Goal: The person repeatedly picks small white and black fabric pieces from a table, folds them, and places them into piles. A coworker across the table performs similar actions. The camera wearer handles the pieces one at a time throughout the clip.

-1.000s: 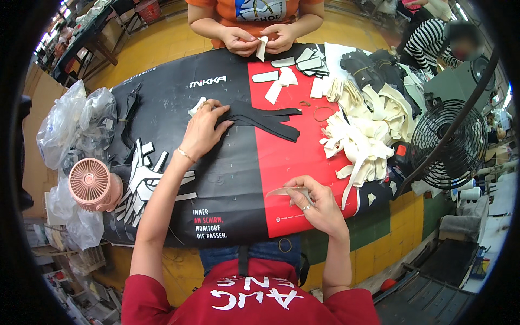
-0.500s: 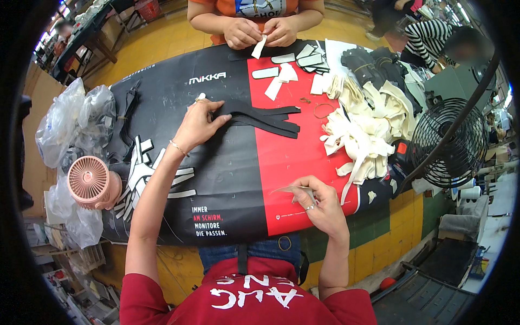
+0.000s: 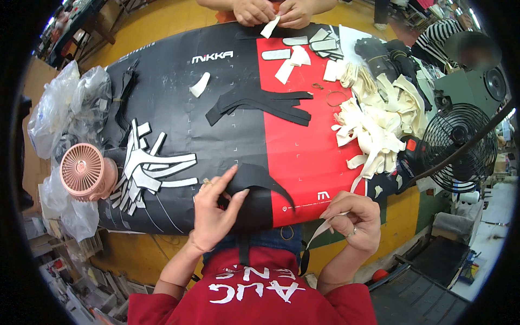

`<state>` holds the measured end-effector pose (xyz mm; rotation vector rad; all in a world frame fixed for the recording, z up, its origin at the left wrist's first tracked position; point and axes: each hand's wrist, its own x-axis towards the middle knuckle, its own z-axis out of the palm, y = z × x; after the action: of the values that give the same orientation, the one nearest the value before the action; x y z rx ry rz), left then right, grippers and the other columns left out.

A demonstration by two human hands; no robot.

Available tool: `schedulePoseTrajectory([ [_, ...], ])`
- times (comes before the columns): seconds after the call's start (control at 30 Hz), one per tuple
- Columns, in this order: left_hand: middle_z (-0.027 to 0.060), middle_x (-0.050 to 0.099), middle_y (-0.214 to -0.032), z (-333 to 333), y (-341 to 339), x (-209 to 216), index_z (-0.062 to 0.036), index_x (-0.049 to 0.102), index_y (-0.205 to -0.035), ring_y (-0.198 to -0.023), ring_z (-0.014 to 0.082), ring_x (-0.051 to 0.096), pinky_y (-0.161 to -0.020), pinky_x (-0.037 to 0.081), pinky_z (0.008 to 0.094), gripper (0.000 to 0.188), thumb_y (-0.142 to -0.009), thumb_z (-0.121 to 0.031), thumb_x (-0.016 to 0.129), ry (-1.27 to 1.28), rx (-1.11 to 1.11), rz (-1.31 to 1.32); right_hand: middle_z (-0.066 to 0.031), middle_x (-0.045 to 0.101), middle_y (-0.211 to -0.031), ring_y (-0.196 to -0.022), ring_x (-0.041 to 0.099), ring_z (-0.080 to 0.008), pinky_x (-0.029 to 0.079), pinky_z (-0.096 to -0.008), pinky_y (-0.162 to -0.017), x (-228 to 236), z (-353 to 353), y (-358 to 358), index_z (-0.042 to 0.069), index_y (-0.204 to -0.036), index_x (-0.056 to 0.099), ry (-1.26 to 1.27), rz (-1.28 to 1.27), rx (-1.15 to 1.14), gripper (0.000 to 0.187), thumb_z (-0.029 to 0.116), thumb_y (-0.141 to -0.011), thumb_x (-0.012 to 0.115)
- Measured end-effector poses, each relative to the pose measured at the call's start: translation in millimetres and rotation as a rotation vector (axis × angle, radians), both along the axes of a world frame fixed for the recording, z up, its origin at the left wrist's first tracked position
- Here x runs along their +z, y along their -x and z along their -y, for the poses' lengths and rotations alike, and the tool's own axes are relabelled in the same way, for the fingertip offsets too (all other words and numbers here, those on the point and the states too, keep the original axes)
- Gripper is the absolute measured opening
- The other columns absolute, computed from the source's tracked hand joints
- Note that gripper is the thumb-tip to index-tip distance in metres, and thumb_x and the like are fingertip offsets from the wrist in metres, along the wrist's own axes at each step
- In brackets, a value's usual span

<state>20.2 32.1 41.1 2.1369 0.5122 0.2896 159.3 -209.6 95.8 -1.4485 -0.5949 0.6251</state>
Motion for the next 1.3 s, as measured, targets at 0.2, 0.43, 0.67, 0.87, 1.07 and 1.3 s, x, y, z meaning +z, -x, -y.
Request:
schedulePoseTrajectory([
  [0.2,0.0091,0.056,-0.120,17.2,30.8,-28.3,-0.0090,0.061,-0.132,-0.094,0.0224,0.057,-0.088,0.038,0.0383,0.062,-0.076,-0.020,0.084,-0.388,0.135,0.000,-0.0081,0.069,-0.081,-0.065,0.065,-0.0132,0.048,-0.0268,-0.058,-3.6,-52.0,8.1,-0.003,-0.095,0.070,0.351,-0.109,0.115,0.014,0.008,-0.088,0.074],
  [0.43,0.0049,0.061,-0.115,9.9,73.9,-35.4,-0.0135,0.072,-0.114,-0.097,0.0211,0.057,-0.091,0.034,0.0383,0.039,-0.076,-0.019,0.082,-0.546,0.053,0.018,-0.0094,0.070,-0.077,-0.067,0.064,-0.0134,0.049,-0.0293,-0.061,-33.4,-118.2,14.2,-0.002,-0.095,0.069,0.471,0.296,0.264,0.016,0.014,-0.092,0.071],
  [0.67,0.0048,0.061,-0.116,11.4,80.4,-45.8,-0.0128,0.071,-0.116,-0.098,0.0228,0.056,-0.090,0.037,0.0396,0.042,-0.076,-0.020,0.081,-0.589,0.010,0.028,-0.0145,0.067,-0.078,-0.068,0.065,-0.0230,0.050,-0.0331,-0.064,-56.8,-141.3,20.3,-0.004,-0.094,0.067,0.478,0.418,0.314,0.023,0.020,-0.094,0.069],
  [0.87,0.0047,0.061,-0.116,8.8,79.0,-43.8,-0.0123,0.071,-0.116,-0.098,0.0227,0.056,-0.090,0.038,0.0398,0.041,-0.077,-0.021,0.080,-0.586,-0.009,0.025,-0.0149,0.067,-0.078,-0.068,0.064,-0.0256,0.050,-0.0354,-0.064,-57.7,-140.0,20.9,-0.004,-0.094,0.067,0.561,0.374,0.316,0.025,0.021,-0.095,0.068],
  [1.07,0.0044,0.061,-0.115,8.0,78.1,-43.8,-0.0116,0.071,-0.114,-0.096,0.0223,0.057,-0.090,0.038,0.0399,0.039,-0.077,-0.022,0.080,-0.601,-0.013,0.029,-0.0154,0.067,-0.076,-0.066,0.064,-0.0253,0.049,-0.0356,-0.063,-55.8,-142.9,20.4,-0.004,-0.094,0.067,0.576,0.379,0.351,0.025,0.021,-0.095,0.069],
  [1.3,0.0035,0.062,-0.115,8.4,77.2,-42.1,-0.0126,0.071,-0.113,-0.097,0.0226,0.057,-0.091,0.038,0.0400,0.039,-0.076,-0.022,0.080,-0.616,-0.017,0.012,-0.0170,0.068,-0.076,-0.067,0.066,-0.0275,0.050,-0.0362,-0.064,-55.7,-141.3,16.3,-0.004,-0.094,0.068,0.547,0.366,0.381,0.023,0.019,-0.094,0.068],
])
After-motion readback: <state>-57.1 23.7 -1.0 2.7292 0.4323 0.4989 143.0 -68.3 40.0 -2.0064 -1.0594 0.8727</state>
